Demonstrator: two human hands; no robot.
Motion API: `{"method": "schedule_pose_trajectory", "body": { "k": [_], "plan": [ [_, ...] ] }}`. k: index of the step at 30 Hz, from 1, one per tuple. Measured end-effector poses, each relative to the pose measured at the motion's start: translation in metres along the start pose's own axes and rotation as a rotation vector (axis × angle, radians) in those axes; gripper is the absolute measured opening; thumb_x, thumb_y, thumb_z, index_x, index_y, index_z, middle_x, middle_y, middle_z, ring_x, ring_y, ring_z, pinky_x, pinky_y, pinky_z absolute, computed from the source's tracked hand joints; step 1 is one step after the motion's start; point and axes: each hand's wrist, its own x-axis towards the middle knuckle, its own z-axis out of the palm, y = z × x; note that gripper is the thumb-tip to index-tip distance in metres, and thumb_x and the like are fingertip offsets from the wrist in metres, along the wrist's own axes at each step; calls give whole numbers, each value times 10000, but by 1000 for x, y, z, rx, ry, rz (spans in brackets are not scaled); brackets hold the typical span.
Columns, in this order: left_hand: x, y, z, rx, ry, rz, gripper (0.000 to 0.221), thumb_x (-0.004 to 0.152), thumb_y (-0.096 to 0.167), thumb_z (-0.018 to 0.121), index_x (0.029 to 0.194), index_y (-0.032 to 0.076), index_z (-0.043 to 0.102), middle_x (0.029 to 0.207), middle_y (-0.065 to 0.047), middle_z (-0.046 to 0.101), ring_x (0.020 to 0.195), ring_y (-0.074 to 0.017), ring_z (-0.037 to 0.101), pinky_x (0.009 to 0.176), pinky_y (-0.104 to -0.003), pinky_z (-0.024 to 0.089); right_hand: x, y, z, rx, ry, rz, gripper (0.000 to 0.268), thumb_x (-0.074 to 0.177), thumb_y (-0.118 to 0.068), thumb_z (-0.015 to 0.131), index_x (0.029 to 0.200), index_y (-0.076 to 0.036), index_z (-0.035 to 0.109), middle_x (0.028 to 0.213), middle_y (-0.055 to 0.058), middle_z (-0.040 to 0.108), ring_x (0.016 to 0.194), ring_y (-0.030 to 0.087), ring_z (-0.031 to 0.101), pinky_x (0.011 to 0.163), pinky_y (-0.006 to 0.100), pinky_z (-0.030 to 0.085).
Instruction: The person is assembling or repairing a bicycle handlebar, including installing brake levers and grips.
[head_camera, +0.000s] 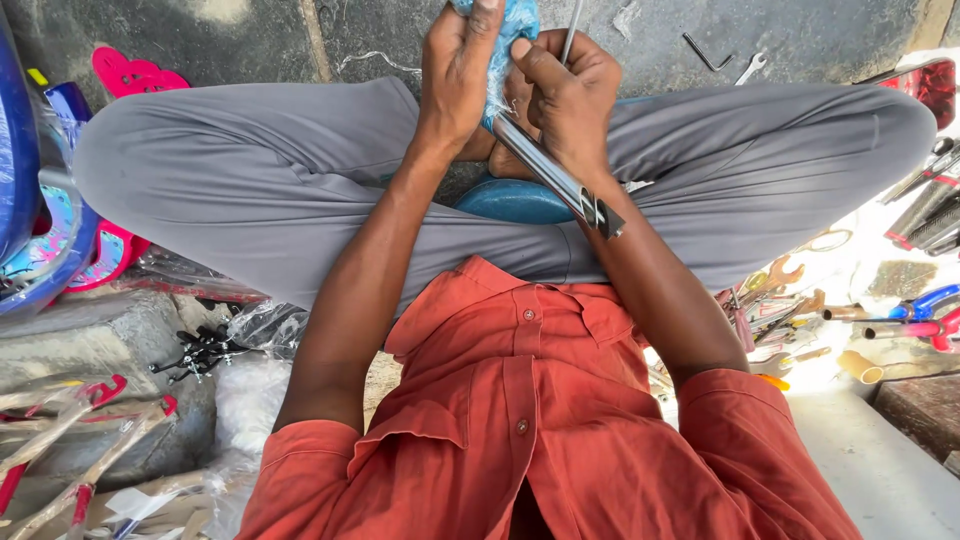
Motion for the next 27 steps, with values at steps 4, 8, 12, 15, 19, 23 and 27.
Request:
{"method": "schedule_pose_trajectory", "body": {
  "k": [4, 8, 12, 15, 19, 23, 27],
  "plan": [
    [2, 3, 0, 44, 30, -12, 424, 1135, 425, 489, 1010, 42, 621, 814, 27, 549, 742, -60, 521, 678, -281, 467, 4, 33, -17, 144, -80, -105, 110, 932, -24, 704, 883, 49, 637, 732, 124, 677, 605, 148, 637, 529, 292, 498],
    [2, 13, -3, -49, 6, -70, 306, 1084, 333, 558, 1047, 36, 621, 845, 5, 595, 732, -67, 572, 640, -280, 492, 2, 31, -20, 108, -80, -140, 70, 927, 4, 648, 934, 73, 643, 831, 133, 712, 737, 179, 714, 675, 316, 592],
    [-3, 17, -1, -31, -77, 10, 201, 1016, 141, 710, 1125, 8, 607, 1022, -53, 661, 886, -108, 641, 753, -301, 548, 8, 32, -27, -81, -102, -284, 154, 920, 12, 680, 1064, 66, 687, 918, 84, 695, 828, 118, 653, 778, 276, 551],
    [-1, 25, 4, 31, -34, -37, 196, 980, 108, 696, 1124, 7, 612, 1033, -68, 692, 852, -109, 671, 688, -283, 561, 11, 33, -31, -115, -71, -283, 134, 917, -4, 692, 1040, 48, 697, 911, 63, 700, 818, 96, 641, 756, 258, 531],
    [2, 27, 1, 27, -66, -13, 200, 988, 99, 687, 1135, -6, 602, 1041, -74, 693, 892, -110, 684, 728, -277, 567, 11, 36, -34, -91, -59, -265, 124, 918, -8, 705, 1028, 48, 704, 882, 60, 697, 785, 89, 631, 723, 254, 517],
    [3, 37, 0, -91, -74, -136, 178, 995, 86, 694, 1114, -29, 630, 975, -77, 706, 750, -110, 676, 624, -280, 559, 9, 34, -36, -98, -18, -227, 100, 941, -38, 702, 1006, 38, 712, 843, 47, 701, 740, 75, 623, 681, 244, 505],
    [3, 40, -3, -115, -83, -238, 136, 935, 29, 697, 1039, -51, 662, 891, -74, 695, 657, -117, 649, 547, -294, 540, 5, 25, -35, -38, -45, -204, 105, 935, -33, 697, 1018, 31, 700, 878, 49, 699, 782, 88, 639, 723, 250, 523]
  ]
}}
